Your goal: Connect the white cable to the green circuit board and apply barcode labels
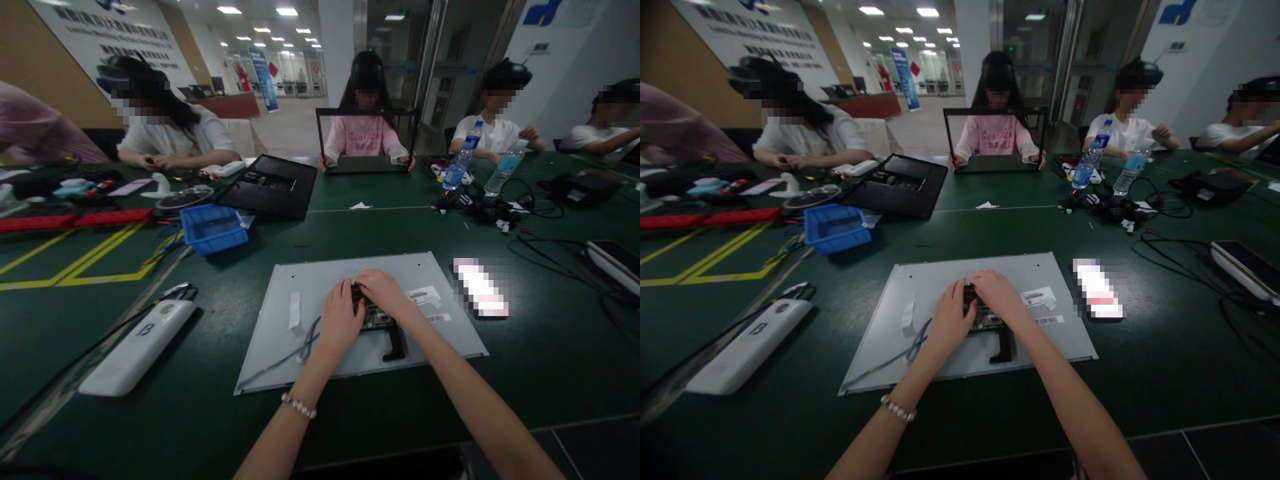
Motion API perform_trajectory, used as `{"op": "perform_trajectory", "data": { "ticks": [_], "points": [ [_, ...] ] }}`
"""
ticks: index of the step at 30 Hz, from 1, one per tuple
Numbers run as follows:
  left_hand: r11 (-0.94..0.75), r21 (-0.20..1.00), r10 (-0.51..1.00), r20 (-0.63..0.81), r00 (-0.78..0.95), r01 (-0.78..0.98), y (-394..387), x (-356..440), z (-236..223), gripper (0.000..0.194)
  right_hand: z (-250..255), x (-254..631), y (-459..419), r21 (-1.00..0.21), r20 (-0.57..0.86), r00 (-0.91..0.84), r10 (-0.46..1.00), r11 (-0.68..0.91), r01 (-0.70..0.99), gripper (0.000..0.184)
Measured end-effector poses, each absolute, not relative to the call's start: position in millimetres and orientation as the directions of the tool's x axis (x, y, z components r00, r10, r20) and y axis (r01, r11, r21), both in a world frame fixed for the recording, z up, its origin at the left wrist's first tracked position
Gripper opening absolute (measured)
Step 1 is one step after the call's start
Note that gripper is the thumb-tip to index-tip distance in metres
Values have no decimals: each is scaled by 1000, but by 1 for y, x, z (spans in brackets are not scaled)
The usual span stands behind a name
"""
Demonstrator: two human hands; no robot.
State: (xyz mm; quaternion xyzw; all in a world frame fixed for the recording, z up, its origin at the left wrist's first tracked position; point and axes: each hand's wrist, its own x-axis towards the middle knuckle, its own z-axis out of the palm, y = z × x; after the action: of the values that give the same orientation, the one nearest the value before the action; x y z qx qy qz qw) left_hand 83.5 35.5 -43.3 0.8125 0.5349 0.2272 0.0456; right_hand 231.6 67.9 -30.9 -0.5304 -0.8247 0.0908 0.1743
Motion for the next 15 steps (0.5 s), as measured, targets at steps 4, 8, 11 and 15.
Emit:
{"op": "perform_trajectory", "data": {
  "ticks": [4, 8, 11, 15],
  "points": [
    [-429, 320, 887, 324, 328, 845, 35, 83, -44, 46, -36, 235, 70, -450, 258, -344, 903, 428, 784, 23],
    [-426, 324, 890, 319, 327, 845, 36, 83, -43, 47, -43, 236, 72, -460, 282, -365, 887, 459, 760, 20],
    [-422, 323, 891, 318, 323, 847, 36, 84, -43, 48, -47, 236, 74, -437, 271, -384, 883, 468, 768, 18],
    [-421, 323, 891, 323, 320, 847, 36, 84, -45, 47, -47, 236, 74, -459, 276, -376, 885, 465, 757, 20]
  ]
}}
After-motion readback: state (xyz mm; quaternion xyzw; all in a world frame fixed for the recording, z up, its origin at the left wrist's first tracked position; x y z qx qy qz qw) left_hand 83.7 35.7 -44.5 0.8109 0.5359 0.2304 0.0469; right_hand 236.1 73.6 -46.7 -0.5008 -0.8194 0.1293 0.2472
